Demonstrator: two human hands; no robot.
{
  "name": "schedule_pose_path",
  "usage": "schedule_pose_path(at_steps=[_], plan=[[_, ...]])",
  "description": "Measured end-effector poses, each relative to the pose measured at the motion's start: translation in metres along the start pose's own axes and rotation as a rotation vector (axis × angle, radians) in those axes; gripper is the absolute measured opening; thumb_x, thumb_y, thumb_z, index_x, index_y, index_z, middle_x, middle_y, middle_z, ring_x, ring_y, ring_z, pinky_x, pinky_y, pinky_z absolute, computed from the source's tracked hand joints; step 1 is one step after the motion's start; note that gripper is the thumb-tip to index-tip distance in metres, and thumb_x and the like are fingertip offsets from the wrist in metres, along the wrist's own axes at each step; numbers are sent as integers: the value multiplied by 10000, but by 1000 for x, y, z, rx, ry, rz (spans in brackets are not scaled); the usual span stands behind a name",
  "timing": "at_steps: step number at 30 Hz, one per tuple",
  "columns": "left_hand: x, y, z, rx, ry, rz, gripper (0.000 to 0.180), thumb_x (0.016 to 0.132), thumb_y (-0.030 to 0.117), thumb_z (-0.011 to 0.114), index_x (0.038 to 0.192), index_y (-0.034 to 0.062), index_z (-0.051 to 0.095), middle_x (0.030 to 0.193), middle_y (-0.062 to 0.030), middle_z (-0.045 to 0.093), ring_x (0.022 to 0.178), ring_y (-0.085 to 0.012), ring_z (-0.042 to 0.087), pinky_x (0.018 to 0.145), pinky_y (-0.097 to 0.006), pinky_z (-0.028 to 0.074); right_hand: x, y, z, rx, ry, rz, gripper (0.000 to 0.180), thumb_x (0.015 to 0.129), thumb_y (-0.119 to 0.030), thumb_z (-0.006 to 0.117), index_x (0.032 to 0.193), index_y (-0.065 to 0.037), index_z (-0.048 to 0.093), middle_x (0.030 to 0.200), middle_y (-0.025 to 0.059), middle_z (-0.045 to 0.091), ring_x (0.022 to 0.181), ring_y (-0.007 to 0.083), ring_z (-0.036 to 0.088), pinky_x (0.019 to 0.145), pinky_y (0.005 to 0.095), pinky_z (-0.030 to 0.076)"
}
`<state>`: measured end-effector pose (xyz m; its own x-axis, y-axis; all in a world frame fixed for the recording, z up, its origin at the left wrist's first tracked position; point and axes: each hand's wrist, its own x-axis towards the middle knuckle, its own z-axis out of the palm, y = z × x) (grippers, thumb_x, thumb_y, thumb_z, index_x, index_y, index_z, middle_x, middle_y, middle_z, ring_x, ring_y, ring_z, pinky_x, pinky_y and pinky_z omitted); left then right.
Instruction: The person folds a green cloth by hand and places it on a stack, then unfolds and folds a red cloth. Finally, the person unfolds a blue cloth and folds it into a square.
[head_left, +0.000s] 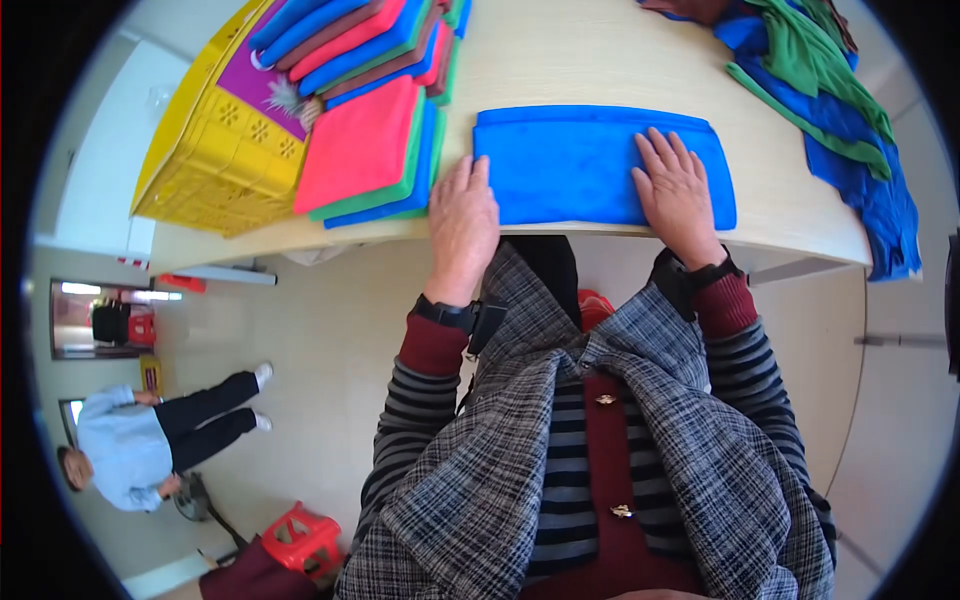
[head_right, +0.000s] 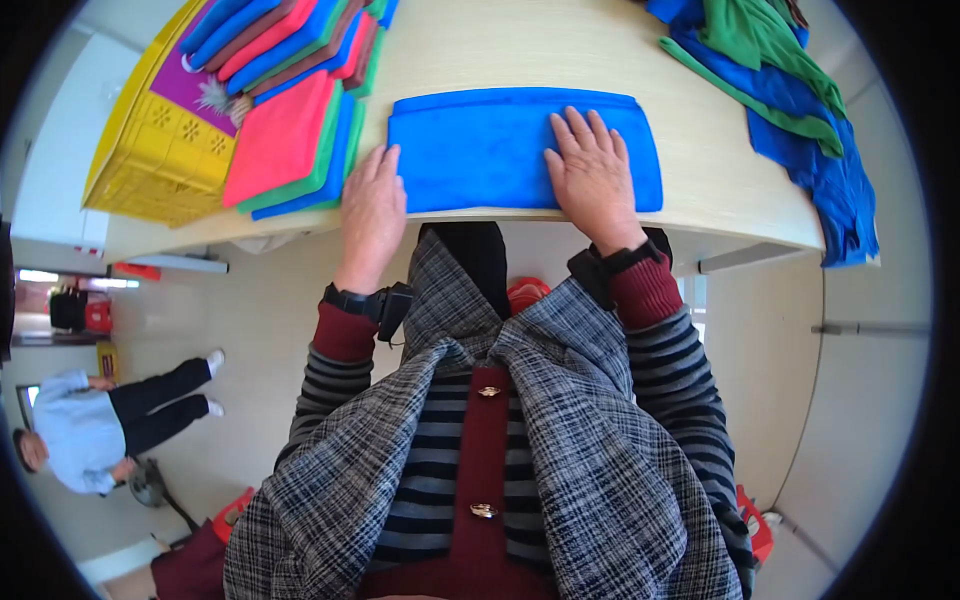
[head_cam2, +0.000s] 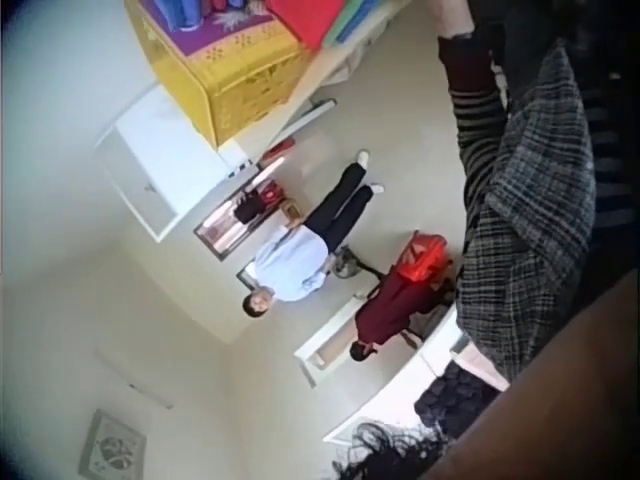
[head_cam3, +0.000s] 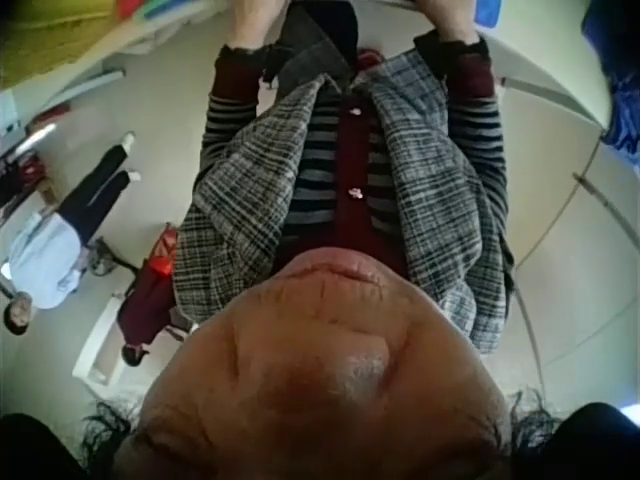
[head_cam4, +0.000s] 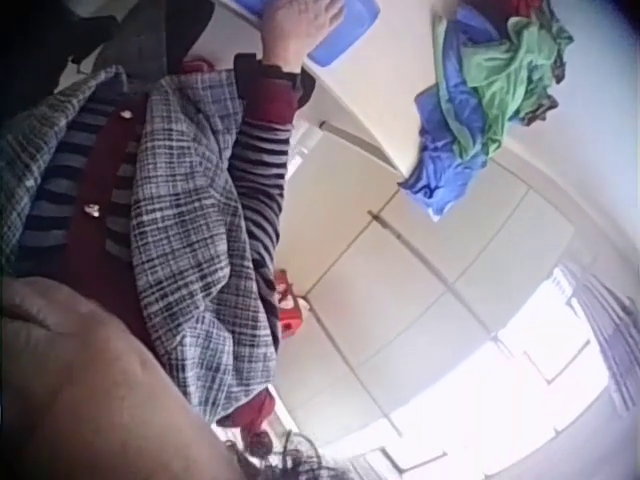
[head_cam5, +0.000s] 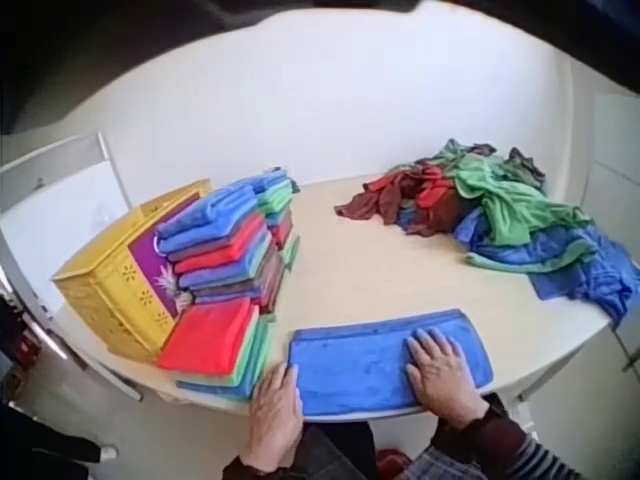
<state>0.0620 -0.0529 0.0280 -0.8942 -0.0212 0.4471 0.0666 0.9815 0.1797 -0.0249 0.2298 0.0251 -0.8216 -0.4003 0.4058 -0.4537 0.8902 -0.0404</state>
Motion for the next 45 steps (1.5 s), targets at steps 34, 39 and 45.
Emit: schedule_pose_path(at_steps=[34, 39, 45], plan=[[51, 29, -16, -77, -199, -406, 444, 845, 366, 747, 994, -36, 631, 1018, -234, 690, 944, -441, 647, 844, -509, 512, -30, 70, -32, 25, -74, 282, 613, 1031, -488, 430, 1510, -106, 423, 1582, 163, 367, 1470, 375, 310, 1201, 516, 242], [58, 20, -5, -197, -235, -429, 438, 836, 288, 769, 1100, -36, 639, 1010, -165, 717, 828, -380, 682, 784, -426, 538, -23, 24, -58, -102, -48, 212, 618, 1020, -458, 469, 1503, -77, 419, 1578, 165, 366, 1466, 378, 312, 1192, 526, 248], [49, 6, -4, -1346, -246, -550, 339, 875, 142, 738, 1147, -29, 630, 1095, -118, 708, 973, -221, 672, 870, -364, 526, -23, -36, -45, 165, -40, 8, 690, 1000, -522, 486, 1498, -50, 420, 1577, 188, 357, 1468, 407, 299, 1194, 561, 219]])
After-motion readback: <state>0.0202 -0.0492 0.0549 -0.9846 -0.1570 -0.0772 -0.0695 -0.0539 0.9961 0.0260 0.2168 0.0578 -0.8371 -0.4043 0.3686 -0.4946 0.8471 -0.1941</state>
